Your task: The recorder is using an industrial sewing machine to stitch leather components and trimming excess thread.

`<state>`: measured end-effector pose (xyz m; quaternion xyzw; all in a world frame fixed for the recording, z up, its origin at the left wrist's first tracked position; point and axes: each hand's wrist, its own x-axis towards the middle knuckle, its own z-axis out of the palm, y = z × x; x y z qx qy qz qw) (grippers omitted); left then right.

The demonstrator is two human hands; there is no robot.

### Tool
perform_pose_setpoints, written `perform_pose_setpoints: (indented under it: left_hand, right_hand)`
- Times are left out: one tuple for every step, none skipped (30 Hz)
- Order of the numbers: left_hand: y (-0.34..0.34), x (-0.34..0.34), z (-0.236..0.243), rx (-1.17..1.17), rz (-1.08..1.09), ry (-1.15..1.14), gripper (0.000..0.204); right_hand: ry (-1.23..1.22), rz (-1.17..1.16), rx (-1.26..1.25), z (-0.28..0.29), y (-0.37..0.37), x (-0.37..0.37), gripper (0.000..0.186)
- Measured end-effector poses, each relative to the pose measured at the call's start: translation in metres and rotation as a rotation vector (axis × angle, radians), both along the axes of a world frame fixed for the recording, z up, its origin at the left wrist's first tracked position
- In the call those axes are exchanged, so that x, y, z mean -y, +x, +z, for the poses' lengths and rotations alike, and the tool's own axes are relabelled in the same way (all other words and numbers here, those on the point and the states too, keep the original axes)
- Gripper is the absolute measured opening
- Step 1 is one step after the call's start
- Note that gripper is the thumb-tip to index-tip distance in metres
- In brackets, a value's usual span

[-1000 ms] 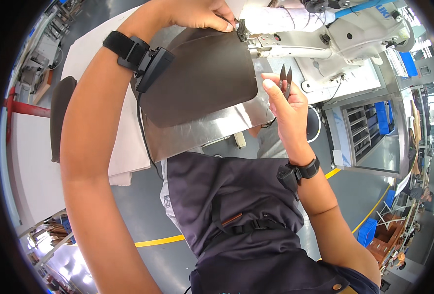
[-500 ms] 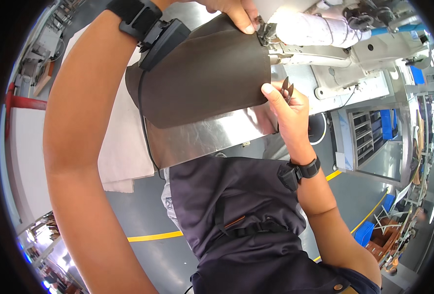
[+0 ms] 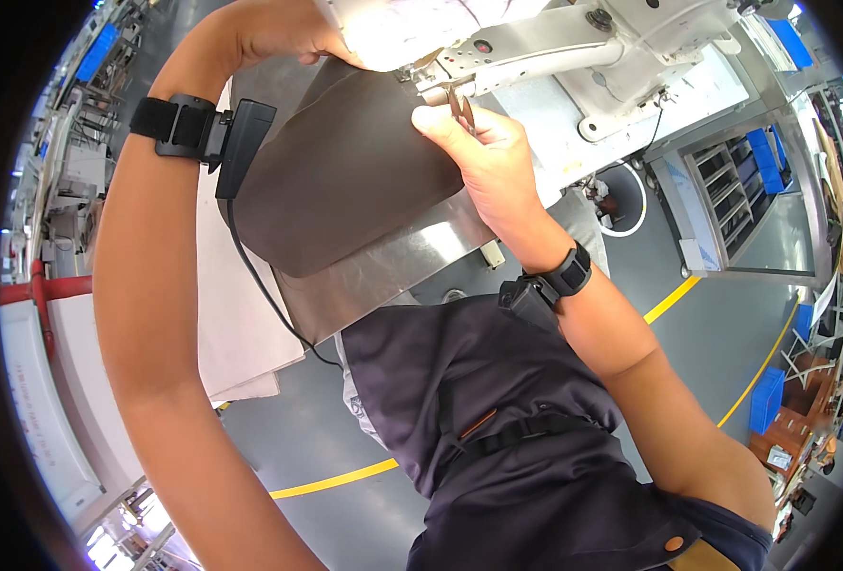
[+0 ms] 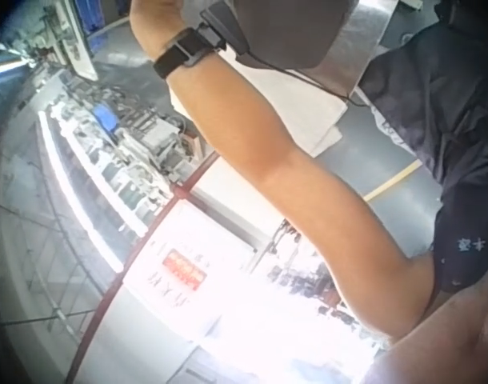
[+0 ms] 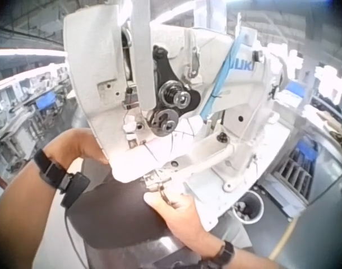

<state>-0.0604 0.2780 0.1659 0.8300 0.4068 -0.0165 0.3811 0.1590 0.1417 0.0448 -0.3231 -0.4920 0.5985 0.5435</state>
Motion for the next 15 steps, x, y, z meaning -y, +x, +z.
perform_pose_setpoints:
  left_hand:
    - [0.0, -0.001, 0.0, -0.006, 0.01, 0.0, 0.039]
    - [-0.001, -0.001, 0.0, -0.011, 0.021, 0.0, 0.039]
    - [-0.001, -0.002, 0.0, -0.017, 0.028, -0.003, 0.04]
    - [-0.002, -0.003, -0.001, -0.022, 0.035, -0.002, 0.04]
    - [-0.002, -0.003, -0.001, -0.026, 0.042, -0.003, 0.04]
    - [-0.003, -0.004, -0.001, -0.03, 0.049, -0.004, 0.04]
    - [-0.004, -0.005, 0.001, -0.035, 0.056, -0.003, 0.04]
    - [-0.006, -0.004, 0.0, -0.035, 0.066, -0.003, 0.04]
    - [-0.007, -0.005, 0.001, -0.036, 0.076, -0.004, 0.04]
    - [-0.009, -0.005, 0.002, -0.037, 0.086, -0.003, 0.041]
    - [-0.01, -0.005, 0.002, -0.039, 0.092, -0.002, 0.041]
    - [-0.012, -0.006, 0.002, -0.044, 0.099, -0.002, 0.041]
    - [-0.013, -0.006, 0.002, -0.044, 0.106, -0.004, 0.041]
    - [-0.014, -0.006, 0.002, -0.046, 0.115, -0.004, 0.041]
    - [-0.015, -0.007, 0.002, -0.047, 0.118, -0.003, 0.041]
  right_hand:
    - [-0.026, 0.0, -0.014, 0.0, 0.0, 0.0, 0.024]
    - [-0.034, -0.003, -0.021, 0.001, 0.001, 0.001, 0.024]
    - [-0.042, 0.008, -0.021, 0.002, 0.002, 0.001, 0.025]
    - [-0.05, 0.02, -0.019, 0.002, 0.003, 0.001, 0.025]
    - [-0.054, 0.019, -0.027, 0.003, 0.004, 0.001, 0.025]
    - [-0.054, 0.036, -0.019, 0.003, 0.005, 0.001, 0.025]
    - [-0.054, 0.055, -0.01, 0.004, 0.006, 0.001, 0.025]
    - [-0.058, 0.058, -0.017, 0.004, 0.006, 0.0, 0.025]
    - [-0.063, 0.061, -0.018, 0.004, 0.005, 0.0, 0.026]
    - [-0.078, 0.057, -0.015, 0.004, 0.004, 0.0, 0.026]
    - [-0.07, 0.065, -0.029, 0.004, 0.003, 0.0, 0.026]
    - [-0.085, 0.054, -0.042, 0.004, 0.003, 0.0, 0.026]
    - [-0.091, 0.044, -0.06, 0.005, 0.002, 0.0, 0.026]
    - [-0.103, 0.039, -0.061, 0.006, 0.002, 0.0, 0.026]
    - [-0.126, 0.044, -0.065, 0.007, 0.002, 0.0, 0.026]
